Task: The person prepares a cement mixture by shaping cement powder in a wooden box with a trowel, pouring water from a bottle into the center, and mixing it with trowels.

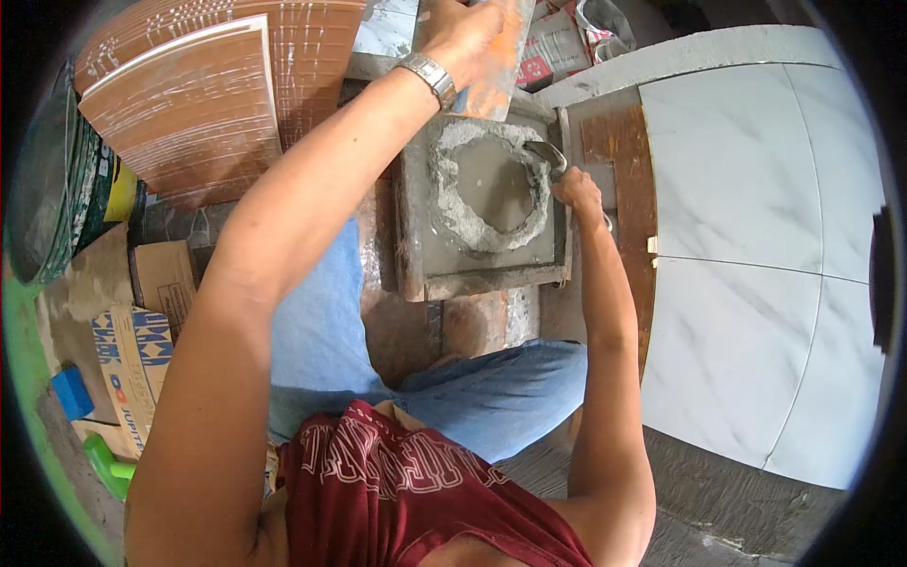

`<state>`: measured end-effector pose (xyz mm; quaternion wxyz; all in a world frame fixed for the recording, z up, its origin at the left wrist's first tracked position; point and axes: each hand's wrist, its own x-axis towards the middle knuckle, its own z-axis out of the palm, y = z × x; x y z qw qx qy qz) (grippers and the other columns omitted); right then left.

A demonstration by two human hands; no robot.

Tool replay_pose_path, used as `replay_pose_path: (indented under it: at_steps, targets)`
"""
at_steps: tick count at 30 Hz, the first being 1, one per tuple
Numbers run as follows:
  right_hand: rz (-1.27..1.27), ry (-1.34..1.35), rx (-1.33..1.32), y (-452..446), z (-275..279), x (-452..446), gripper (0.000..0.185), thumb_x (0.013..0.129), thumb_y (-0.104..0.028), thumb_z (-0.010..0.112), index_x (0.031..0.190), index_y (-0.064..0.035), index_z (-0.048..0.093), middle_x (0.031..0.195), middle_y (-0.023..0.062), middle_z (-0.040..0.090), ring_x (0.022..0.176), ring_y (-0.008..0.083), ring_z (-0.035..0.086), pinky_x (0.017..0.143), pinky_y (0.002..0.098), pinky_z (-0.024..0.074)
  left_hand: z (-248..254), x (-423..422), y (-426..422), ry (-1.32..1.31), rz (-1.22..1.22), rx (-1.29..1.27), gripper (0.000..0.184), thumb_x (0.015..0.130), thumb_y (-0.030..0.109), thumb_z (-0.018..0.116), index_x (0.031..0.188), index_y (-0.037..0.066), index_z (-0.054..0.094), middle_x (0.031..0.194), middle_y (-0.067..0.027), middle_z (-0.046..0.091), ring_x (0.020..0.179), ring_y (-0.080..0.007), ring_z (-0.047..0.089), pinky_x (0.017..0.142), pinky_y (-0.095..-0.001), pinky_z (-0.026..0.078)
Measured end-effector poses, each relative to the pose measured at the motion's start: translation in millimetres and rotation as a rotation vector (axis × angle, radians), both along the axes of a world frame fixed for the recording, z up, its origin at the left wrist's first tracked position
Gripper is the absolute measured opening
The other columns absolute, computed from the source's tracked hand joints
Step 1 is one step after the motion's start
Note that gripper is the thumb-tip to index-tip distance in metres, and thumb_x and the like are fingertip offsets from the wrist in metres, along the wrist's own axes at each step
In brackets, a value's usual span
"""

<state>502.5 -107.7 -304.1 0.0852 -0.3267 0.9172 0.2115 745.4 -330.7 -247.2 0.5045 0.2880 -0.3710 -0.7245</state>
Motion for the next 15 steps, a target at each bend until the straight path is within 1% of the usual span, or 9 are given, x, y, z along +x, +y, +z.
replay_pose_path:
  at_steps: [2, 3, 6, 9, 12, 13, 15]
  targets:
    - [0.015, -0.001, -0.023, -3.1, -2.0, -6.1, 0.044, 0.080, -0.024, 0.062, 0.117, -0.0006, 0.067, 0.124, 0.0254, 0.064, 0.118, 0.0397, 0.061, 0.100, 0.0460, 0.0499, -7.5, -5.8, -6.6, -0.024, 0.009, -0.024, 0.031, 0.075, 0.002, 0.068, 0.102, -0.007, 0.056, 0.074, -0.0065, 0.060, 0.059, -0.0123, 0.054, 0.054, -0.0273, 0.042]
    - [0.023, -0.001, -0.035, -4.8, -1.4, -9.4, 0.045, 0.079, -0.026, 0.063, 0.115, 0.0006, 0.066, 0.123, 0.0274, 0.064, 0.118, 0.0413, 0.061, 0.099, 0.0470, 0.0497, -7.5, -6.1, -6.9, -0.014, -0.013, -0.013, 0.018, 0.070, -0.004, 0.062, 0.088, -0.004, 0.059, 0.073, -0.0052, 0.059, 0.058, -0.0107, 0.050, 0.053, -0.0266, 0.038]
    - [-0.008, 0.006, -0.062, -6.5, 5.0, -11.7, 0.045, 0.079, -0.026, 0.063, 0.115, 0.0010, 0.067, 0.123, 0.0275, 0.064, 0.118, 0.0414, 0.061, 0.100, 0.0473, 0.0492, -7.5, -4.5, -3.8, 0.011, -0.009, -0.017, 0.015, 0.071, -0.003, 0.063, 0.086, -0.003, 0.059, 0.071, -0.0046, 0.058, 0.057, -0.0114, 0.048, 0.053, -0.0274, 0.038]
    - [0.005, 0.041, -0.062, -5.2, 11.1, -18.4, 0.045, 0.080, -0.025, 0.062, 0.117, 0.0001, 0.067, 0.125, 0.0271, 0.063, 0.118, 0.0411, 0.061, 0.100, 0.0475, 0.0490, -0.4, -1.3, -0.8, -0.010, 0.009, -0.001, 0.016, 0.070, -0.002, 0.063, 0.085, -0.004, 0.059, 0.071, -0.0048, 0.058, 0.058, -0.0117, 0.048, 0.054, -0.0282, 0.039]
    - [0.092, 0.122, 0.035, 2.4, 20.8, -12.6, 0.042, 0.084, -0.027, 0.063, 0.120, -0.0051, 0.066, 0.126, 0.0221, 0.065, 0.120, 0.0369, 0.062, 0.100, 0.0445, 0.0507, 15.2, 4.9, 13.5, -0.116, 0.093, 0.050, 0.043, 0.084, 0.005, 0.057, 0.123, -0.010, 0.048, 0.110, -0.0227, 0.061, 0.098, -0.0292, 0.064, 0.081, -0.0406, 0.055]
    - [0.149, 0.115, 0.078, 6.8, 23.5, -12.8, 0.037, 0.086, -0.026, 0.059, 0.116, -0.0043, 0.067, 0.121, 0.0231, 0.066, 0.116, 0.0380, 0.064, 0.097, 0.0453, 0.0519, 16.6, 6.2, 13.2, -0.111, 0.076, 0.054, 0.045, 0.084, 0.005, 0.057, 0.125, -0.010, 0.046, 0.113, -0.0235, 0.060, 0.101, -0.0301, 0.063, 0.084, -0.0410, 0.054]
    - [0.206, 0.147, 0.129, 13.5, 36.4, 0.5, 0.035, 0.088, -0.024, 0.057, 0.115, -0.0038, 0.067, 0.118, 0.0239, 0.067, 0.112, 0.0385, 0.065, 0.095, 0.0459, 0.0528, 16.2, 8.7, 12.5, -0.103, 0.039, 0.065, 0.048, 0.085, 0.007, 0.058, 0.128, -0.010, 0.044, 0.117, -0.0251, 0.058, 0.106, -0.0317, 0.061, 0.090, -0.0418, 0.053]
